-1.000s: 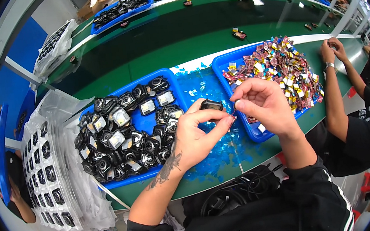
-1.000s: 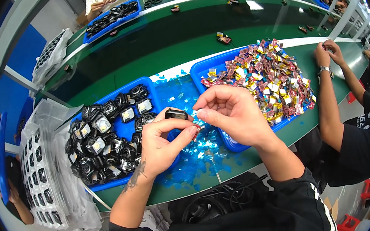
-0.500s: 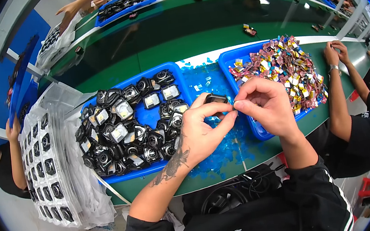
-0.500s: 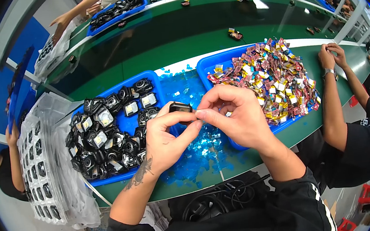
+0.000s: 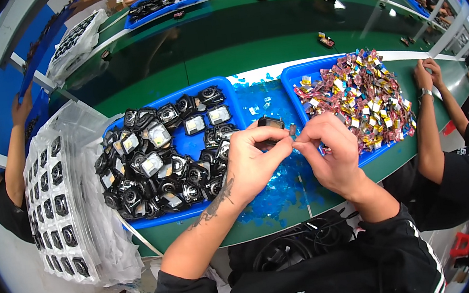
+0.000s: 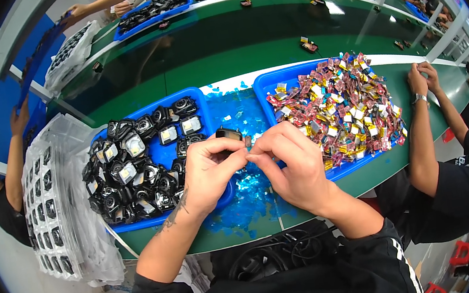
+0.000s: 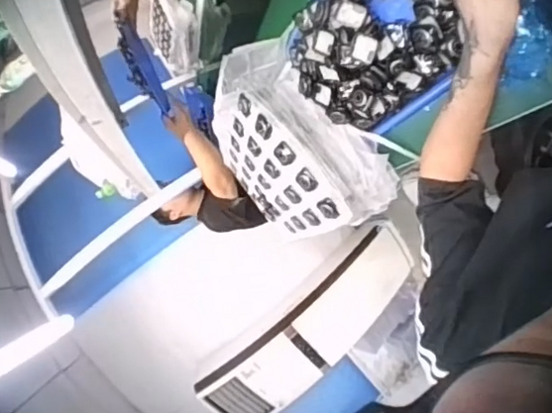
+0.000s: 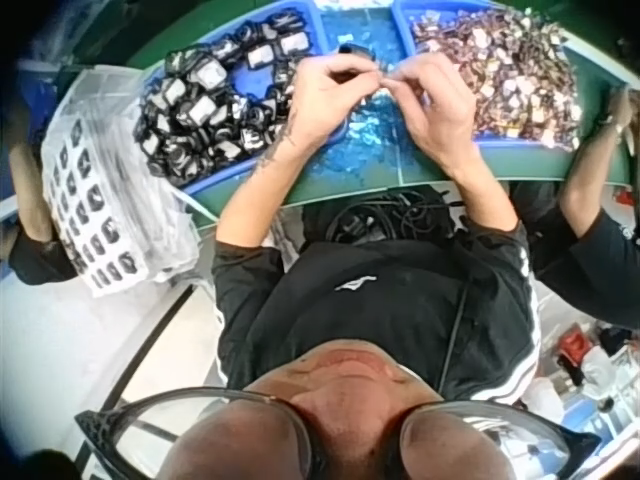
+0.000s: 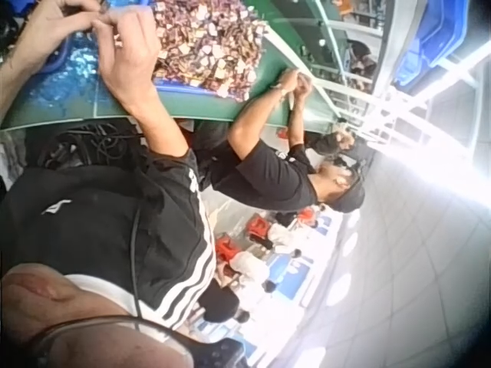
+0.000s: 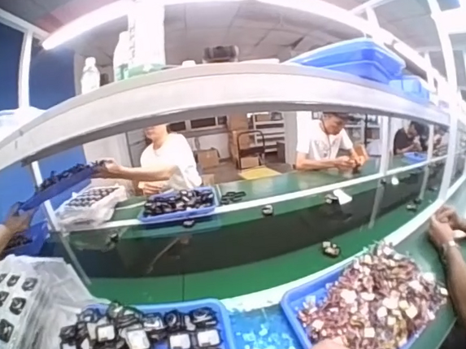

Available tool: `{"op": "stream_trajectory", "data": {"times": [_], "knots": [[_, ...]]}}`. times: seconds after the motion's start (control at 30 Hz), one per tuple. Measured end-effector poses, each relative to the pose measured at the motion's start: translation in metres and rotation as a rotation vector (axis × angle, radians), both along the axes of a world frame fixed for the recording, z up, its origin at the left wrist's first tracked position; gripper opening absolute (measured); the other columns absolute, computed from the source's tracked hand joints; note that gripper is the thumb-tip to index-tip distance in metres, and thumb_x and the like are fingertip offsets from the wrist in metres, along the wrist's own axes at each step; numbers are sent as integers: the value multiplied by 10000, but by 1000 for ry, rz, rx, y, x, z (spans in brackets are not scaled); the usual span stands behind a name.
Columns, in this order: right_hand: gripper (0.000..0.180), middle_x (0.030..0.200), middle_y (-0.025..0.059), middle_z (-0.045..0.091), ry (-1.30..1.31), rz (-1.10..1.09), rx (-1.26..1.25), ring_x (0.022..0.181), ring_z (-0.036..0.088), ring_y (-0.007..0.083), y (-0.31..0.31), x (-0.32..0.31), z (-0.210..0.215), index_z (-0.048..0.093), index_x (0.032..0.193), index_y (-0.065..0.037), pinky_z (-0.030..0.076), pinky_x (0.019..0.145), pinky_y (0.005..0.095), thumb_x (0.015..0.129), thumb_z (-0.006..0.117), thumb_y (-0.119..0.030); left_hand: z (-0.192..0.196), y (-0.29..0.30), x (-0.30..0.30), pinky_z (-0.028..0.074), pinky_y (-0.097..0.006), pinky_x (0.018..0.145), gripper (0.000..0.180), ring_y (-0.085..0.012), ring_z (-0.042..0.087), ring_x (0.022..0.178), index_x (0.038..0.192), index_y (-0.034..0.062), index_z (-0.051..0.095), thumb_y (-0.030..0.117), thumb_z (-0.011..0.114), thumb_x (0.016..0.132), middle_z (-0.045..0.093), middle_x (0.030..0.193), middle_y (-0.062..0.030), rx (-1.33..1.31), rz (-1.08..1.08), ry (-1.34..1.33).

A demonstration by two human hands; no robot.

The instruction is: Assembling small electronic components and batteries on a production line.

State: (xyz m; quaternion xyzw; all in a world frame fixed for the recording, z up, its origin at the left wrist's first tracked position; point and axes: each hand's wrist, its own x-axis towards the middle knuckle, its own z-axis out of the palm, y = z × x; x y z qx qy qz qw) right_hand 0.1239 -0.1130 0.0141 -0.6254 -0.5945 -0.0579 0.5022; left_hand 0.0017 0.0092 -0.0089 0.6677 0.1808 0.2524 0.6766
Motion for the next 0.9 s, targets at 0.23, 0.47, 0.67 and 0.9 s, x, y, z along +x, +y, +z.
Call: {"op": "stream_trajectory", "data": {"times": [0.23,0.47,0.67,0.9], "knots": [[153,894,87,623,35,-37,-283,787,631,243,-18,-6,-5,658,907,-25,503,671,360,772,705,30,-3,4,4,464,-219,680,87,-75,588,747,902,-48,699,33,701,871,661,839,-37,-144,71,-39],[159,937,35,601,-470,-146,-345,841,567,212,-30,21,-24,669,896,-89,398,746,370,746,674,-33,-1,7,2,467,-212,678,87,-72,579,750,927,-56,691,17,688,880,655,849,-41,-102,164,-24],[183,913,-7,619,-412,-173,-248,842,570,194,-37,25,-15,676,866,-123,373,760,363,699,733,-73,-1,2,7,468,-226,690,77,-79,574,745,916,-46,689,25,680,885,645,835,-32,-138,101,-70],[234,978,-27,614,-492,-196,-383,929,544,215,-29,23,-23,651,844,-136,355,834,420,642,726,-44,3,2,0,490,-227,696,121,-95,609,784,968,-63,698,0,706,865,652,913,-68,-182,129,-95]]}}
